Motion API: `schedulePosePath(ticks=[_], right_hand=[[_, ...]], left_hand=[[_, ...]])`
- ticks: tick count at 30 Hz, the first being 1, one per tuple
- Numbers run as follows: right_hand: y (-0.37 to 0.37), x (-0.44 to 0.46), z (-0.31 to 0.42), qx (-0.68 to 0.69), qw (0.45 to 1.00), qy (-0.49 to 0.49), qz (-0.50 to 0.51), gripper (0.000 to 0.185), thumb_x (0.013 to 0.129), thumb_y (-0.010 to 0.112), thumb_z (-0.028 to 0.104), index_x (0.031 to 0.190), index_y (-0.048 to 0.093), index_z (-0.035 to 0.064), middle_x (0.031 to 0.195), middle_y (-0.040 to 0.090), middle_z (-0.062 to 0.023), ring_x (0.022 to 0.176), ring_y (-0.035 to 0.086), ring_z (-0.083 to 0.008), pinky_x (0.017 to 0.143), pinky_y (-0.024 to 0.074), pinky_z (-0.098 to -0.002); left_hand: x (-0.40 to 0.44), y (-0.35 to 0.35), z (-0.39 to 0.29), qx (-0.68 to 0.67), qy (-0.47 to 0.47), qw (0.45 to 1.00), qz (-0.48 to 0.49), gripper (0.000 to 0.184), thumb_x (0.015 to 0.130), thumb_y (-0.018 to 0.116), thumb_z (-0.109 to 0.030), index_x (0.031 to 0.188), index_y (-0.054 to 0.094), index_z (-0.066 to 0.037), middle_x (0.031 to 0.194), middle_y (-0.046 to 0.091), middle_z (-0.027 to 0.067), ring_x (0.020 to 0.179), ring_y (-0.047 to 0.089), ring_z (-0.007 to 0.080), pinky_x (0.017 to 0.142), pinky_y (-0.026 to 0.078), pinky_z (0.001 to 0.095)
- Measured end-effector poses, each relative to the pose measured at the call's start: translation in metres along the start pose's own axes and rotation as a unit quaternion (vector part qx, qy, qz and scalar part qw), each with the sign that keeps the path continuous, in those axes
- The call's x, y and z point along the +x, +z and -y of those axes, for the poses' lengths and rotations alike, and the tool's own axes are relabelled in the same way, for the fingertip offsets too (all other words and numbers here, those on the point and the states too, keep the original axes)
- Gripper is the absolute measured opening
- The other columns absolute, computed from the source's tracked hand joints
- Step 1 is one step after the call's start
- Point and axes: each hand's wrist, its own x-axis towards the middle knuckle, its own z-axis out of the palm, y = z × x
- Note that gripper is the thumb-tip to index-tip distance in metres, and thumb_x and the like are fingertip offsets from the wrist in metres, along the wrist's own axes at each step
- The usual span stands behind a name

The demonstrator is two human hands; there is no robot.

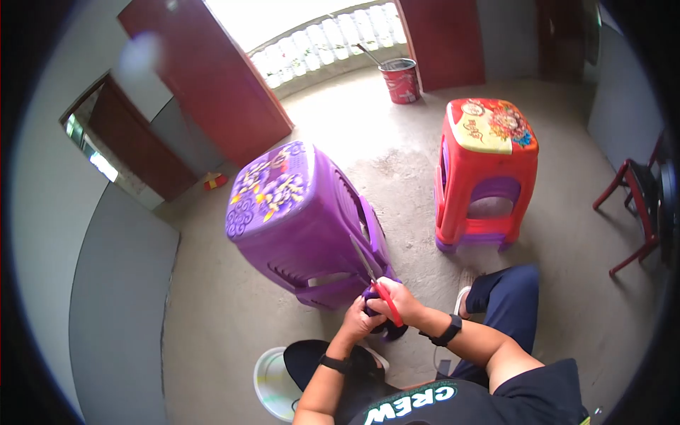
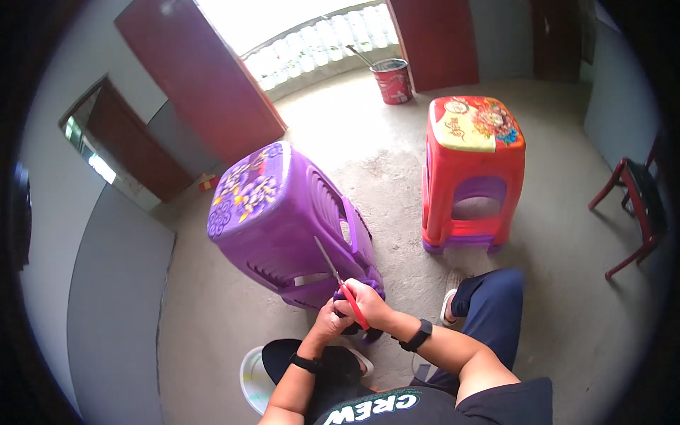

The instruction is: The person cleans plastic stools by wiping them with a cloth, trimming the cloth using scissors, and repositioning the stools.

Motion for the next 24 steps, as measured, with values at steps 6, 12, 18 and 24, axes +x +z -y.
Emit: schedulePosePath(ticks=[6, 12, 18, 24], right_hand=[[-0.022, -0.047, 0.050, 0.098, 0.984, 0.147, 0.005, 0.018, 0.087, 0.062, 0.018, 0.092, 0.054, 0.0026, 0.081, 0.063, -0.0065, 0.064, 0.058, -0.0100, 0.056, 0.0456, -0.0208], [-0.050, -0.082, 0.036, 0.055, 0.970, 0.210, -0.108, 0.023, 0.087, 0.061, 0.021, 0.096, 0.047, 0.0049, 0.089, 0.064, -0.0119, 0.074, 0.065, -0.0170, 0.053, 0.0503, -0.0236], [-0.065, -0.055, 0.055, 0.058, 0.982, 0.159, -0.081, 0.027, 0.087, 0.062, 0.023, 0.098, 0.046, 0.0043, 0.092, 0.064, -0.0123, 0.081, 0.065, -0.0191, 0.063, 0.0525, -0.0286], [-0.055, 0.056, 0.035, 0.046, 0.991, 0.098, -0.072, 0.028, 0.085, 0.066, 0.023, 0.098, 0.050, 0.0039, 0.085, 0.060, -0.0052, 0.074, 0.059, -0.0117, 0.066, 0.0475, -0.0242]], left_hand=[[-0.068, 0.026, -0.072, -0.223, -0.024, 0.971, -0.084, 0.036, 0.083, 0.068, -0.008, 0.117, 0.056, -0.002, 0.102, 0.062, -0.0010, 0.091, 0.057, 0.0084, 0.086, 0.047, 0.0267], [-0.113, -0.001, -0.138, -0.212, 0.119, 0.941, -0.236, 0.021, 0.079, 0.064, -0.003, 0.098, 0.055, -0.005, 0.086, 0.058, -0.0040, 0.077, 0.054, 0.0039, 0.071, 0.047, 0.0221], [-0.134, -0.112, -0.201, -0.076, 0.150, 0.944, -0.283, 0.024, 0.076, 0.060, -0.005, 0.100, 0.057, -0.005, 0.086, 0.056, -0.0018, 0.076, 0.054, 0.0070, 0.071, 0.046, 0.0228], [-0.054, -0.224, -0.233, -0.219, 0.173, 0.901, -0.331, 0.041, 0.078, 0.051, -0.009, 0.117, 0.049, 0.000, 0.090, 0.054, 0.0075, 0.078, 0.058, 0.0164, 0.074, 0.051, 0.0270]])
